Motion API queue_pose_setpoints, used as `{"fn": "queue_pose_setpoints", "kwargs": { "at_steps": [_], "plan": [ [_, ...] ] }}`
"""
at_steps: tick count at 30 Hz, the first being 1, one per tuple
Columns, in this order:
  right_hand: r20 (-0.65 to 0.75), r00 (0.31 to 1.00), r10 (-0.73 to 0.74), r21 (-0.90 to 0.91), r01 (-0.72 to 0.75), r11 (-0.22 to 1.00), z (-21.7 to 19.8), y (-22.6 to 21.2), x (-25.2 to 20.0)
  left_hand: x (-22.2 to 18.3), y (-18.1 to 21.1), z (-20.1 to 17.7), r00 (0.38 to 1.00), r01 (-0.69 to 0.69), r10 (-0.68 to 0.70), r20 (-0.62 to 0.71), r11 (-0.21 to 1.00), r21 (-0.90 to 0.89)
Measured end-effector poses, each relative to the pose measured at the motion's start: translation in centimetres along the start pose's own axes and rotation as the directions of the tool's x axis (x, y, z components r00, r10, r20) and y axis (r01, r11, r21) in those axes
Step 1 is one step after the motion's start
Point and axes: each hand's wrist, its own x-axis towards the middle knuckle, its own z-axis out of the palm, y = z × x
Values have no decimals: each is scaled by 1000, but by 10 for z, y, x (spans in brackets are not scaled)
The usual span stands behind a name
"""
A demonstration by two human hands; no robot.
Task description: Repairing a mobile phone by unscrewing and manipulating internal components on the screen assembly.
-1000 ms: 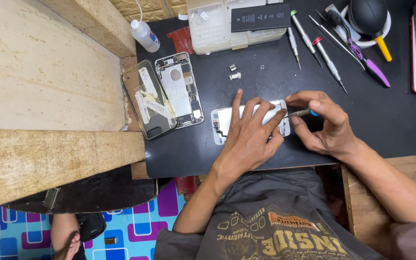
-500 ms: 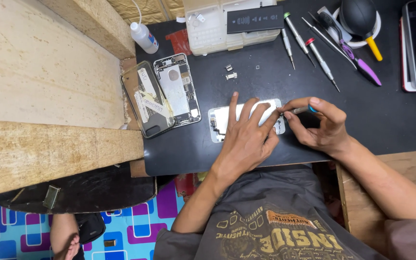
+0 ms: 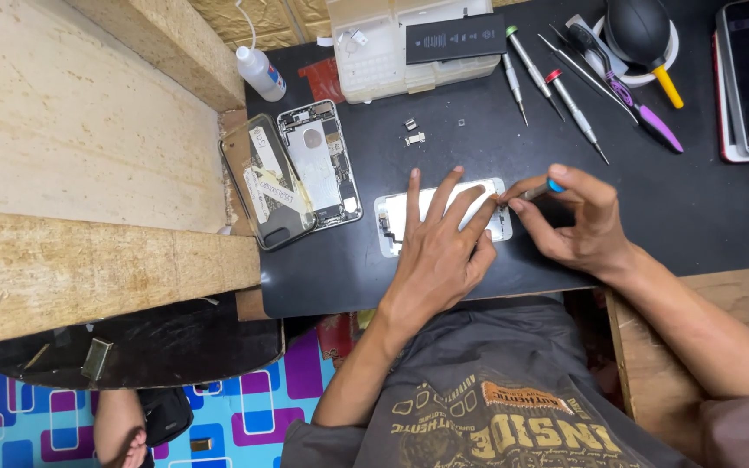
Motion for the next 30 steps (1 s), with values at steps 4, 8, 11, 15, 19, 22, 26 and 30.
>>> {"fn": "queue_pose_setpoints", "kwargs": {
  "at_steps": [4, 8, 11, 15, 19, 22, 26, 30],
  "plan": [
    [-36, 986, 162, 18, -161, 987, -21, -23, 36, 3, 5, -13, 999, -23, 21, 29, 999, 44],
    [-165, 862, 480, 165, -456, 875, -29, -16, 53, 3, 10, -12, 999, -1, -2, 42, 997, 81],
    [-183, 848, 498, 193, -465, 864, -22, 1, 47, 7, 11, -11, 1000, -7, 4, 30, 995, 103],
    [-201, 832, 518, 201, -482, 853, -18, 6, 42, 8, 11, -7, 1000, 5, -7, 20, 994, 106],
    [-218, 821, 527, 197, -492, 848, -19, 10, 42, 12, 11, -10, 999, 13, -17, 41, 994, 112],
    [-219, 818, 531, 193, -497, 846, -18, 12, 41, 10, 11, -9, 998, 23, -29, 52, 994, 105],
    [-237, 813, 531, 171, -503, 847, -18, 11, 41, 8, 11, -6, 1000, 18, -19, 9, 994, 112],
    [-235, 802, 549, 178, -520, 836, -18, 13, 41, 8, 11, -6, 1000, 14, -13, -15, 992, 122]
  ]
}}
